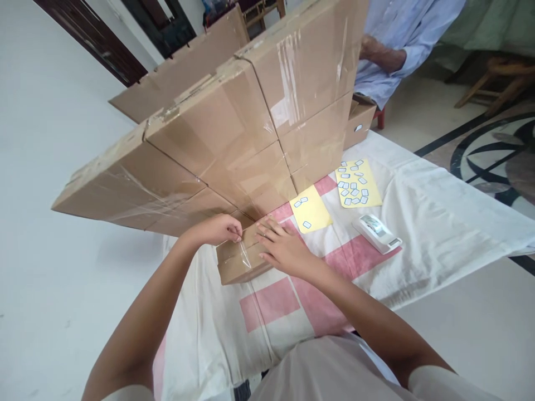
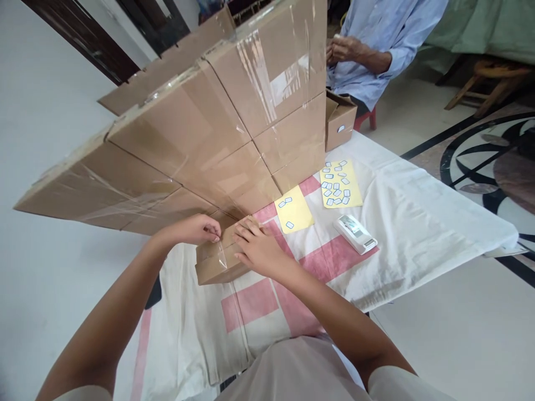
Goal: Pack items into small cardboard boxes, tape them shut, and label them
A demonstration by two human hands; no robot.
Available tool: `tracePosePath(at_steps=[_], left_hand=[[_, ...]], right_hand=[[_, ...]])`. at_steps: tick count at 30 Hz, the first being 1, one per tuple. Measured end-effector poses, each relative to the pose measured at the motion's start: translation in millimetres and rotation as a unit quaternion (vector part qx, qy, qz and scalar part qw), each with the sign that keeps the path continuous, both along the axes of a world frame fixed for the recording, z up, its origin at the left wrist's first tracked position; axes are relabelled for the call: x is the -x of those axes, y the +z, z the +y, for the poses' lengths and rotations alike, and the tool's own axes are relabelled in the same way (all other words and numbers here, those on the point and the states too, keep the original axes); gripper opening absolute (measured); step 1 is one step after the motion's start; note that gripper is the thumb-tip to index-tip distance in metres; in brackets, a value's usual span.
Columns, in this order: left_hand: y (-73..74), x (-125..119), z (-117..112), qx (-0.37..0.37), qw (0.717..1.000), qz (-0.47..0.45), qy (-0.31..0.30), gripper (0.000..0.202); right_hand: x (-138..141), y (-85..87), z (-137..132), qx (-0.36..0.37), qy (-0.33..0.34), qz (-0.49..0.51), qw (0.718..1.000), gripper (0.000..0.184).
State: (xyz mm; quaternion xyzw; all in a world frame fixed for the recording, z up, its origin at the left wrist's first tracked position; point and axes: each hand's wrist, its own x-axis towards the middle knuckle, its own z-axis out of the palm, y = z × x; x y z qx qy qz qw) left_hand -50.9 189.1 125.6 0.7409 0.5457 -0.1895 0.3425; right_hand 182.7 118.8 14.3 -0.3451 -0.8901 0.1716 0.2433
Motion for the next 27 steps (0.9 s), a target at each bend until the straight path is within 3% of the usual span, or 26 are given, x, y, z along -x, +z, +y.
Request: tracePosePath(at_steps=[4, 10, 22, 27], left_hand=[[-11.3, 6.6, 10.1, 0.044, 0.996, -0.079, 0.025, 0.028], [-22.0, 12.2, 10.1, 0.037, 0.989, -0.129, 0.055, 0.028], [-40.3, 31.4, -10.9, -0.077, 0.969, -0.209, 0.105, 0.041], [-43.6, 32.6, -26.8, -0.162, 0.945, -0.248, 0.140, 0.038]], right_hand=[[-1.8, 0.9, 0.2, 0.011, 0.001, 0.012, 1.000, 0.046], [-2.2, -1.2, 0.3, 0.024, 0.004, 0.032, 0.999, 0.046], [-1.9, -1.6, 0.5, 0.032, -0.006, 0.031, 0.999, 0.042], [4.2, 12.6, 1.1, 0.032, -0.021, 0.003, 0.999, 0.037]])
